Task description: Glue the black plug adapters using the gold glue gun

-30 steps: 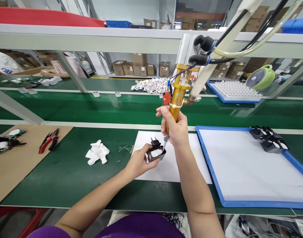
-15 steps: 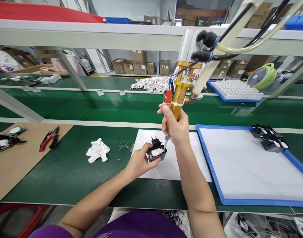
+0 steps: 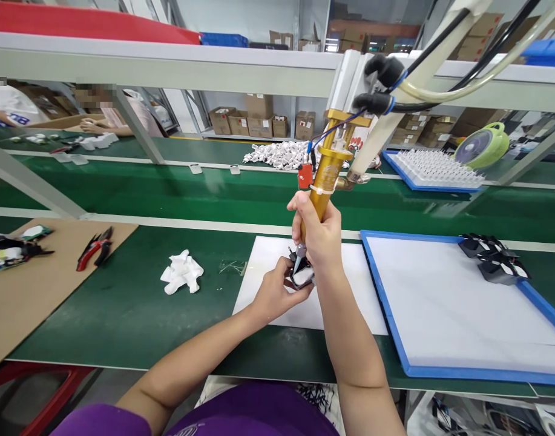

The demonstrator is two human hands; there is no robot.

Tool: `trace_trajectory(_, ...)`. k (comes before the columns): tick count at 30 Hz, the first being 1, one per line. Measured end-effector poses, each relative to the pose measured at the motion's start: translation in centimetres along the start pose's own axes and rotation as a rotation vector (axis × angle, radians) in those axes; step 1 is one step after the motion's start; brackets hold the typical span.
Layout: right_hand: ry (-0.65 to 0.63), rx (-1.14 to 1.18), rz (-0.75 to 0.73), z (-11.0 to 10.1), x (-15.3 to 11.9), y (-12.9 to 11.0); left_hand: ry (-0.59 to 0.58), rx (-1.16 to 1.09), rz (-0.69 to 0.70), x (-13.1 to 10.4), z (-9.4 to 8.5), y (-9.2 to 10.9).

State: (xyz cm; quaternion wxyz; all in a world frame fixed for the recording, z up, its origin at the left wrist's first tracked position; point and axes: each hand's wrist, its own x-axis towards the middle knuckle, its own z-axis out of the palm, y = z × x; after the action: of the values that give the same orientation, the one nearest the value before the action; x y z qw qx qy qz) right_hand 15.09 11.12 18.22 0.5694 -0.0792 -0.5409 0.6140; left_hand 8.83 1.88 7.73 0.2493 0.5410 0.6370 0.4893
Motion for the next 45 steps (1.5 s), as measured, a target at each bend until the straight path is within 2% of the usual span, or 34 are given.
trace_trajectory(4,0.003,-0.027,-0.001,0.1,-0.2,-0.1,0.022,-0.024,0.021,-0.1,0.1,0.2)
trace_trajectory(10,0.009,-0.091,-0.061,-0.4,0.1,0.1,-0.046,0.036,-0.021,0.0,-0.8,-0.7)
trace_trajectory(14,0.139,-0.222,-0.135,-2.1,0.5,0.9,-0.089,-0.042,-0.185,0.0,-2.3,-2.4)
trace_trajectory(17,0.267,-0.469,-0.191,-4.4,0.7,1.3,-0.159,-0.192,-0.272,-0.1,-3.3,-3.3)
trace_trajectory(19,0.338,-0.700,-0.221,-6.2,0.8,1.4,-0.169,-0.174,-0.256,-0.1,-3.9,-3.6)
trace_trajectory(23,0.404,-1.096,-0.292,-9.3,0.2,1.5,-0.164,0.031,-0.162,0.0,-4.5,-4.3)
trace_trajectory(30,0.368,-1.277,-0.400,-13.3,-2.4,2.2,-0.124,0.333,0.002,-0.5,-3.8,-7.0)
trace_trajectory(34,0.429,-1.428,-0.501,-13.3,-4.2,2.1,-0.108,0.330,0.014,-0.4,-3.5,-7.6)
trace_trajectory(36,0.365,-1.409,-0.482,-12.2,-5.8,2.4,-0.096,0.315,-0.024,-0.3,-3.5,-7.6)
trace_trajectory(37,0.266,-1.345,-0.402,-11.5,-6.8,2.7,-0.087,0.307,-0.046,-0.3,-3.4,-7.5)
trace_trajectory(40,-0.145,-1.058,0.058,-8.9,-10.3,4.5,-0.082,0.273,-0.086,-0.8,-3.1,-7.0)
trace_trajectory(41,-0.224,-1.005,0.177,-8.2,-11.5,5.3,-0.099,0.248,-0.084,-1.1,-2.9,-6.8)
trace_trajectory(43,-0.286,-1.002,0.259,-7.3,-13.5,6.6,-0.167,0.154,-0.065,-2.1,-2.4,-6.2)
trace_trajectory(45,-0.236,-1.066,0.231,-7.2,-14.8,7.5,-0.272,0.010,-0.042,-3.1,-1.7,-5.9)
